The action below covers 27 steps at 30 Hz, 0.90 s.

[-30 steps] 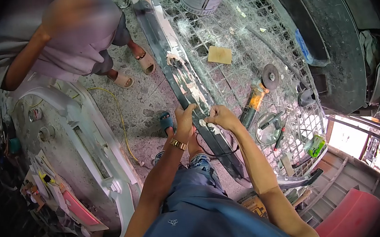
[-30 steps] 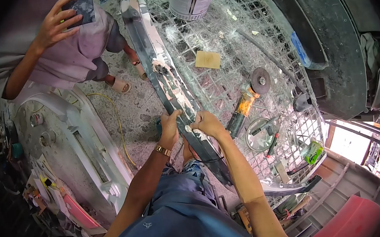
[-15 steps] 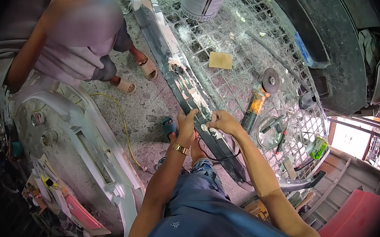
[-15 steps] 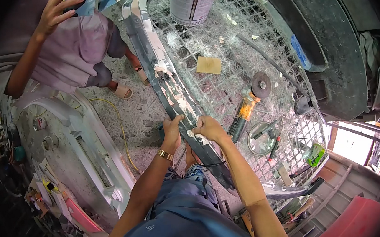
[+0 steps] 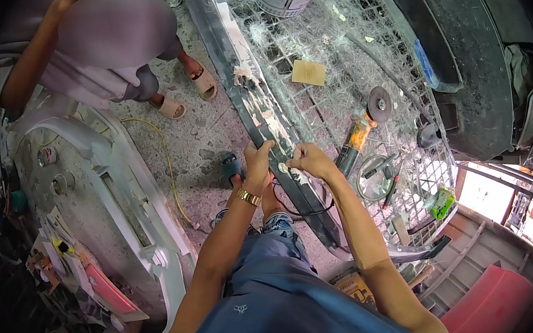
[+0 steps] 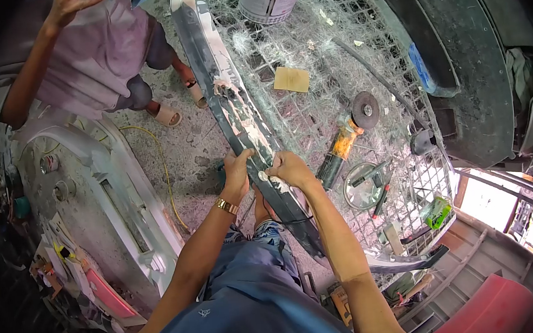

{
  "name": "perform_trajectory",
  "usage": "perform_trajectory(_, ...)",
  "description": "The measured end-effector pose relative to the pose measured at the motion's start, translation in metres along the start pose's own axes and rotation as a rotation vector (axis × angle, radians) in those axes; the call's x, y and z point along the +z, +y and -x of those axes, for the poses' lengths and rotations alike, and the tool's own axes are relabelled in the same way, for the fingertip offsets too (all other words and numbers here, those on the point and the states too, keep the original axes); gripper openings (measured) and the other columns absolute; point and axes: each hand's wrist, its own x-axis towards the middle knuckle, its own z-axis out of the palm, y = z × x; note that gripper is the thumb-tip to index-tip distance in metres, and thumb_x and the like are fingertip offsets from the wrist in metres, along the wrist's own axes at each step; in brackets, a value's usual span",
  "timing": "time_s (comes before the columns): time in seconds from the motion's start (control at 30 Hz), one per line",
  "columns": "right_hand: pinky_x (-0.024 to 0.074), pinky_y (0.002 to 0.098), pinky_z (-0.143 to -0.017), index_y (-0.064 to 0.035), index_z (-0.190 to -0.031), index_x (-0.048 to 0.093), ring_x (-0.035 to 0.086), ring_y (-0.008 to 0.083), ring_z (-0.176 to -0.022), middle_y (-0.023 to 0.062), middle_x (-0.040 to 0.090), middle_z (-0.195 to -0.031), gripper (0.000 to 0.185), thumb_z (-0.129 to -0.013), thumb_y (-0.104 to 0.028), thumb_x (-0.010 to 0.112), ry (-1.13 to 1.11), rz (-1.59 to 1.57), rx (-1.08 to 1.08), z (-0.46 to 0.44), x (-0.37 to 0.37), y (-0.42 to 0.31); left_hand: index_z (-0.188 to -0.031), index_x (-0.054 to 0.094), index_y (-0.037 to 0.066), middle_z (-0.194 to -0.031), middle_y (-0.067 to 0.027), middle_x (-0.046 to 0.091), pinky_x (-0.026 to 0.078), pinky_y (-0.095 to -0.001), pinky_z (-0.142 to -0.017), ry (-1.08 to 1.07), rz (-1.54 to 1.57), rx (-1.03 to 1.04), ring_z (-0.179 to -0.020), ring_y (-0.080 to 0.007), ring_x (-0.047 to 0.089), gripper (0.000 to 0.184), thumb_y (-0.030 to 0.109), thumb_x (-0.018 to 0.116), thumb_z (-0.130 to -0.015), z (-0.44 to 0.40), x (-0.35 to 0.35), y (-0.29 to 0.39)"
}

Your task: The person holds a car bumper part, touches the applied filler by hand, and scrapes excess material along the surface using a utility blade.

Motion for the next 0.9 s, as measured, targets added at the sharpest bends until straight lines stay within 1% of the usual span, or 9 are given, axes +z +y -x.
perform_trajectory(0.17,0.0416,0.0334,-0.056,-0.0032,-0.068,0.055,0.051,0.0154,-0.058,0.0050,0.053,-0.061,0.032,-0.073,-0.022,0.081,-0.016,-0.018,0.014,-0.001,-0.001,0.001,-0.097,0.061,0.001,-0.091,-0.0035,0.063,0.047,-0.0282,-0.077,-0.022,0.053,-0.008,-0.084,-0.0132,0.059,0.016,0.003,0.063,-0.082,-0.002,0.000,-0.003)
perform_trajectory(0.23,0.0417,0.0332,-0.056,-0.0031,-0.069,0.056,0.051,0.0154,-0.059,0.0049,0.054,-0.061,0.032,-0.073,-0.022,0.081,-0.009,-0.015,0.013,0.000,0.000,-0.001,-0.099,0.061,0.000,-0.092,-0.0042,0.064,0.048,-0.0279,-0.076,-0.021,0.072,0.024,-0.084,-0.0134,0.060,0.017,0.003,0.063,-0.082,-0.001,0.001,-0.003)
perform_trajectory(0.37,0.0418,0.0326,-0.056,-0.0031,-0.069,0.056,0.052,0.0150,-0.059,0.0050,0.054,-0.061,0.031,-0.072,-0.022,0.081,-0.001,0.011,0.007,0.002,-0.002,-0.004,-0.099,0.061,0.000,-0.092,-0.0044,0.064,0.048,-0.0277,-0.077,-0.023,0.037,-0.011,-0.084,-0.0134,0.060,0.017,0.003,0.063,-0.082,-0.003,-0.002,-0.004)
perform_trajectory(0.53,0.0414,0.0324,-0.056,-0.0035,-0.068,0.056,0.051,0.0143,-0.059,0.0045,0.054,-0.061,0.031,-0.073,-0.021,0.081,-0.002,-0.019,0.006,0.001,-0.001,-0.002,-0.096,0.062,0.000,-0.091,-0.0042,0.064,0.046,-0.0280,-0.076,-0.020,0.027,0.009,-0.082,-0.0132,0.060,0.015,0.005,0.065,-0.082,0.004,0.003,0.005)
perform_trajectory(0.6,0.0379,0.0278,-0.052,-0.0058,-0.067,0.053,0.046,0.0089,-0.058,-0.0014,0.051,-0.061,0.032,-0.076,-0.019,0.081,-0.001,-0.014,-0.023,0.001,0.000,-0.001,-0.095,0.063,0.000,-0.091,-0.0041,0.064,0.046,-0.0282,-0.076,-0.012,0.023,0.011,-0.082,-0.0132,0.060,0.015,0.005,0.065,-0.082,0.005,0.004,0.006)
perform_trajectory(0.9,0.0381,0.0279,-0.052,-0.0054,-0.068,0.053,0.047,0.0091,-0.057,-0.0010,0.051,-0.061,0.033,-0.076,-0.020,0.081,-0.021,-0.004,0.006,0.005,-0.003,-0.010,-0.095,0.063,0.000,-0.090,-0.0039,0.064,0.046,-0.0282,-0.076,-0.018,0.042,0.014,-0.082,-0.0129,0.059,0.015,0.004,0.065,-0.081,0.001,0.002,0.001)
